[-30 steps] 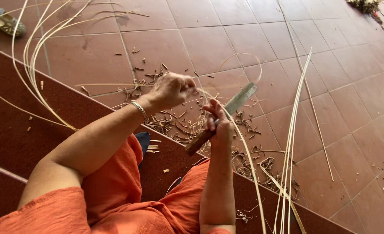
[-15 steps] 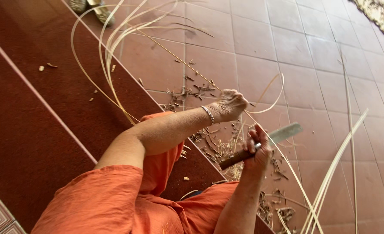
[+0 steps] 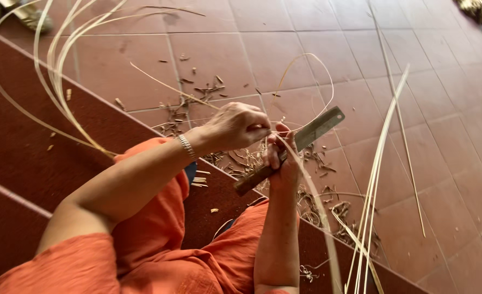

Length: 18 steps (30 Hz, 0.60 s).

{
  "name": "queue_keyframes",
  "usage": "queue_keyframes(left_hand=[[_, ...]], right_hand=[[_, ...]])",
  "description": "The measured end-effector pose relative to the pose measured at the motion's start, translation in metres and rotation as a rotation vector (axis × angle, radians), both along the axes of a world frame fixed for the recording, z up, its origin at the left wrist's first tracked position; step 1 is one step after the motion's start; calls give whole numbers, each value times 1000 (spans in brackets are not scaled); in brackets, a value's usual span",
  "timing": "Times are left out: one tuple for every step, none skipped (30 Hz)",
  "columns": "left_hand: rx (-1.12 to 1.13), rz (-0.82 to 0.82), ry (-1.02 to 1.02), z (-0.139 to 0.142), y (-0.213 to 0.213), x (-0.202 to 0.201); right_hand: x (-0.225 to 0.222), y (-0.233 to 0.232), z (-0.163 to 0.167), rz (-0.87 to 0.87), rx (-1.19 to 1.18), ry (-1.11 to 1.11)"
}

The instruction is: The person sits on a tiled floor and uses a machete to shave thin strips from bamboo rods. They hold the rod with the left hand and draw the blade along its length to remove the outer layer, producing fine shavings that accumulate on the floor.

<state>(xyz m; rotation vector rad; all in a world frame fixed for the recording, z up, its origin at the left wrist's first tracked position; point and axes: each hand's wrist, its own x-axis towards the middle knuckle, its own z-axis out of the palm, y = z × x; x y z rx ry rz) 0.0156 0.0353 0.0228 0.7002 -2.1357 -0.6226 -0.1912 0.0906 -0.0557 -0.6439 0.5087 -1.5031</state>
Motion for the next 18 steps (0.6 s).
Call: queue_keyframes(left_hand=[[-10,-16,23,9,8,3],[-19,-29,45,18,16,6],[-25,-41,67,27,26,8],[-31,-42,76,36,34,10],[-38,-42,85,46,42,12],[-44,-42,95,56,51,13],[-100,-49,132,65,61,14],[-155,-56,169,75,72,14],[-212,-62,206,84,83,15],[-261,-39,192,93,94,17],[-307,-18,177,102,106,20],[-335,-30,181,109,118,22],[-362,-43,186,116,130,26],[-379,-68,188,122,139,27],[-389,-104,190,127,147,31],[-395,-149,192,131,153,34],[-401,-194,191,133,157,38],[-400,-246,191,135,161,42]], right_hand=[[4,6,11,26,-56,-45],[5,13,22,19,-108,-34],[7,24,32,14,-157,-23],[10,34,40,11,-204,-12],[14,42,48,6,-233,-30],[17,49,56,0,-262,-47],[20,58,63,-6,-289,-64],[23,66,70,-5,-302,-86],[26,74,77,-1,-316,-108],[30,84,85,3,-328,-131],[34,96,92,-7,-323,-156],[38,108,99,-18,-320,-184],[41,113,106,20,-403,-157],[43,119,112,56,-485,-130],[45,131,119,63,-489,-150],[47,143,127,66,-494,-169],[46,145,133,165,-573,-189],[43,143,137,263,-649,-206]])
